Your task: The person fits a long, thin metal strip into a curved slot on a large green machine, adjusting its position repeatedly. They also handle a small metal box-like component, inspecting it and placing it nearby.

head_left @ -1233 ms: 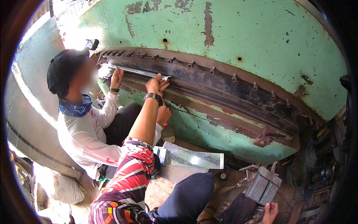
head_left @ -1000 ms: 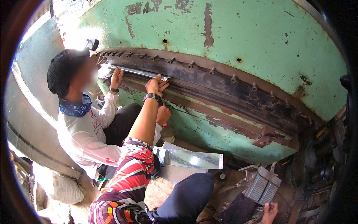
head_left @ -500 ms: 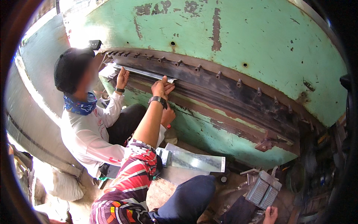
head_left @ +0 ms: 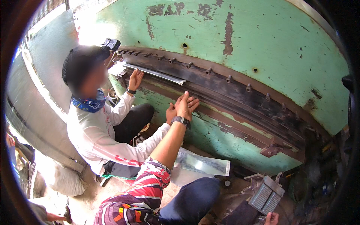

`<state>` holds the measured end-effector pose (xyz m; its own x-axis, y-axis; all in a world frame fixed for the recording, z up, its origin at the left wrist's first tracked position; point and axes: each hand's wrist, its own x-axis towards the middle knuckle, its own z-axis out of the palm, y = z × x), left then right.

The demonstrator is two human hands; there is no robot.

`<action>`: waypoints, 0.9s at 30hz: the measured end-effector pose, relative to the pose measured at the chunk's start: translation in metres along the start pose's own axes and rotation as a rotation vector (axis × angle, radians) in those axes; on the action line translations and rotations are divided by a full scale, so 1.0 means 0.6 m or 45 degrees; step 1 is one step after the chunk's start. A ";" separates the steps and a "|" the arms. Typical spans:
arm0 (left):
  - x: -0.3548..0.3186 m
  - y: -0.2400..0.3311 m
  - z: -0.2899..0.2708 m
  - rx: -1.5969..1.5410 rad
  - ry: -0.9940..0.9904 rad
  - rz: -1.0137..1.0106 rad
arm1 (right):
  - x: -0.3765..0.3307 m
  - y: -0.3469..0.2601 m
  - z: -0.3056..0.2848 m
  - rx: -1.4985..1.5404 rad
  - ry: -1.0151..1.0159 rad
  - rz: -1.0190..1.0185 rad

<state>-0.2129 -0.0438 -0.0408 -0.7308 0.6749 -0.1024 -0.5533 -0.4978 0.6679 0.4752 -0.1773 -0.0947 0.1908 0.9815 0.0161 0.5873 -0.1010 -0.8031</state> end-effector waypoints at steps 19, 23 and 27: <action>0.033 0.009 -0.013 -0.033 0.048 0.069 | -0.006 -0.016 0.006 0.003 0.010 -0.016; 0.027 0.007 -0.015 -0.054 0.041 0.078 | -0.009 -0.037 0.005 0.032 -0.003 0.048; 0.030 0.014 -0.010 -0.034 0.077 0.087 | -0.014 -0.058 0.003 0.015 -0.001 0.072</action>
<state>-0.2327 -0.0391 -0.0415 -0.7894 0.6052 -0.1024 -0.5113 -0.5561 0.6552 0.4519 -0.1820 -0.0681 0.2230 0.9744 -0.0301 0.5662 -0.1546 -0.8097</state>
